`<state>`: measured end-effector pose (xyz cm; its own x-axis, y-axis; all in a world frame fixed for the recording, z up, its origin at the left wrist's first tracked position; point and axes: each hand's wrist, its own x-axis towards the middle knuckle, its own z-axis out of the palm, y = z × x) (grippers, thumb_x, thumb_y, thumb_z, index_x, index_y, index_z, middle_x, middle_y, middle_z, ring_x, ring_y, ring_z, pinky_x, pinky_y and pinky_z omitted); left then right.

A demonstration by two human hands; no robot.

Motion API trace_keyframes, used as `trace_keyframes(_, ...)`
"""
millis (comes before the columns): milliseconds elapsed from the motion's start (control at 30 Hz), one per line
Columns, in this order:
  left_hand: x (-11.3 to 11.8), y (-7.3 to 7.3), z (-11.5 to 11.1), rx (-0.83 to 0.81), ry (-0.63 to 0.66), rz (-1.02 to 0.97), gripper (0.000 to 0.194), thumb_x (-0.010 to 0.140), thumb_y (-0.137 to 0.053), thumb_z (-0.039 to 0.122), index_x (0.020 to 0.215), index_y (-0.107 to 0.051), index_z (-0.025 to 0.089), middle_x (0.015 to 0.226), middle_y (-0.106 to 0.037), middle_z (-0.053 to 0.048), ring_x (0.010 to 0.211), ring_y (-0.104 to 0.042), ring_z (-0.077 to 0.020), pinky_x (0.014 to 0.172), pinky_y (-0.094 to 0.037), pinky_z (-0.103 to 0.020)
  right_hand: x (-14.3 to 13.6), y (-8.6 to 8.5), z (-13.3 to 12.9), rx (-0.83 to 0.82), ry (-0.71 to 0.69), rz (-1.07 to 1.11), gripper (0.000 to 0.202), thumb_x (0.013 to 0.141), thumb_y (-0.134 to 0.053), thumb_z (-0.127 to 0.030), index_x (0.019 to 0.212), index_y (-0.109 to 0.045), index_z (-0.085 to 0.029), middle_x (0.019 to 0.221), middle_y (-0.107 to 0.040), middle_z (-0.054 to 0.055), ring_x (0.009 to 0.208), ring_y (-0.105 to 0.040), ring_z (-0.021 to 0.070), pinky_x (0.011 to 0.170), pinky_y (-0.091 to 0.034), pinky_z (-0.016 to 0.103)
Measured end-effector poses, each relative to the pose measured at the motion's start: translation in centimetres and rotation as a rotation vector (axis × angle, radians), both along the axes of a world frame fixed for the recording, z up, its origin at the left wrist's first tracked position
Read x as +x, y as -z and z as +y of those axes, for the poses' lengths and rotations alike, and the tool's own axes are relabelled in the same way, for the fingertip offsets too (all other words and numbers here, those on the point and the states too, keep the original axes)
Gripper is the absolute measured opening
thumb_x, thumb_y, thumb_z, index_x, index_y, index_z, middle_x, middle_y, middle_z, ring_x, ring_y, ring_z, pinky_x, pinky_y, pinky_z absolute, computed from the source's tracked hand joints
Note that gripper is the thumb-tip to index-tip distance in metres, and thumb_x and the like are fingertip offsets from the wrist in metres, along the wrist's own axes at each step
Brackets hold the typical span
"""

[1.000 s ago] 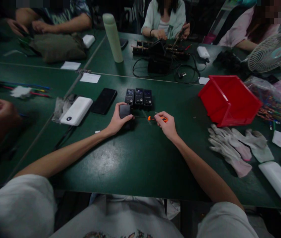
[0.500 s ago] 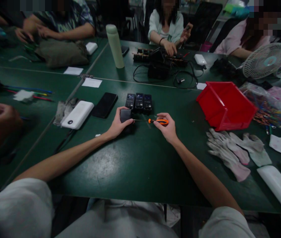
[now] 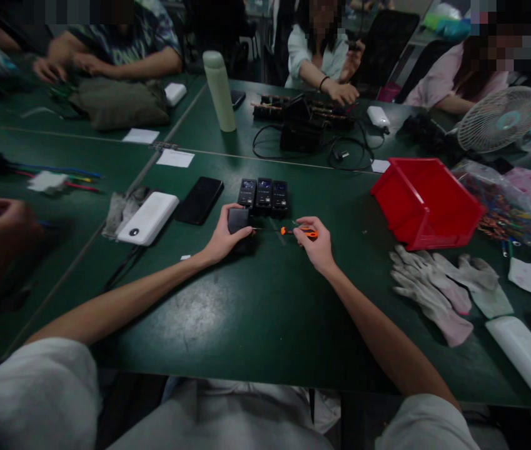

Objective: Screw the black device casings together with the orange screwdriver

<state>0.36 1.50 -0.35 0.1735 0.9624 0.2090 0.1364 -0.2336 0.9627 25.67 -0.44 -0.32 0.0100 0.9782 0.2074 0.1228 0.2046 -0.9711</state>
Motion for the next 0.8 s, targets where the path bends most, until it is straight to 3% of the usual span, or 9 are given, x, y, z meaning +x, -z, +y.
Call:
trace_keyframes(233, -0.04, 0.02, -0.03, -0.014, 0.002, -0.030, 0.058, 0.074, -0.071, 0.037, 0.122, -0.041, 0.025, 0.103, -0.052, -0.004, 0.091, -0.058, -0.0190, 0.090, -0.048, -0.042, 0.33, -0.21, -0.03, 0.028, -0.014, -0.043, 0.034, 0.076, -0.073, -0.031, 0.107, -0.060, -0.024, 0.098, -0.059, 0.003, 0.085, -0.058, 0.0178, 0.063, -0.049, 0.028)
trace_keyframes(333, -0.04, 0.02, -0.04, -0.021, -0.003, -0.035, 0.058, 0.074, -0.071, 0.037, 0.122, -0.041, 0.025, 0.104, -0.052, -0.004, 0.092, -0.058, -0.0190, 0.090, -0.048, -0.042, 0.19, -0.23, -0.07, 0.001, -0.030, -0.030, 0.029, 0.079, -0.070, -0.033, 0.106, -0.061, -0.023, 0.096, -0.059, 0.003, 0.076, -0.059, 0.0152, 0.060, -0.049, 0.028)
trace_keyframes(500, 0.00, -0.09, -0.10, -0.019, -0.003, -0.047, 0.057, 0.074, -0.071, 0.037, 0.121, -0.041, 0.025, 0.105, -0.051, -0.004, 0.093, -0.058, -0.0192, 0.091, -0.047, -0.042, -0.13, -0.23, -0.09, -0.053, -0.031, -0.006, 0.020, 0.087, -0.060, -0.039, 0.096, -0.062, -0.021, 0.071, -0.056, -0.002, 0.056, -0.053, 0.0107, 0.052, -0.043, 0.025)
trace_keyframes(800, -0.13, 0.02, 0.01, 0.002, -0.005, 0.016, 0.058, 0.076, -0.069, 0.038, 0.123, -0.039, 0.024, 0.102, -0.051, -0.004, 0.090, -0.057, -0.0180, 0.090, -0.048, -0.041, 0.08, -0.09, -0.04, 0.022, -0.009, 0.001, 0.031, 0.079, -0.069, -0.033, 0.107, -0.058, -0.024, 0.091, -0.059, 0.001, 0.067, -0.056, 0.0122, 0.056, -0.047, 0.026)
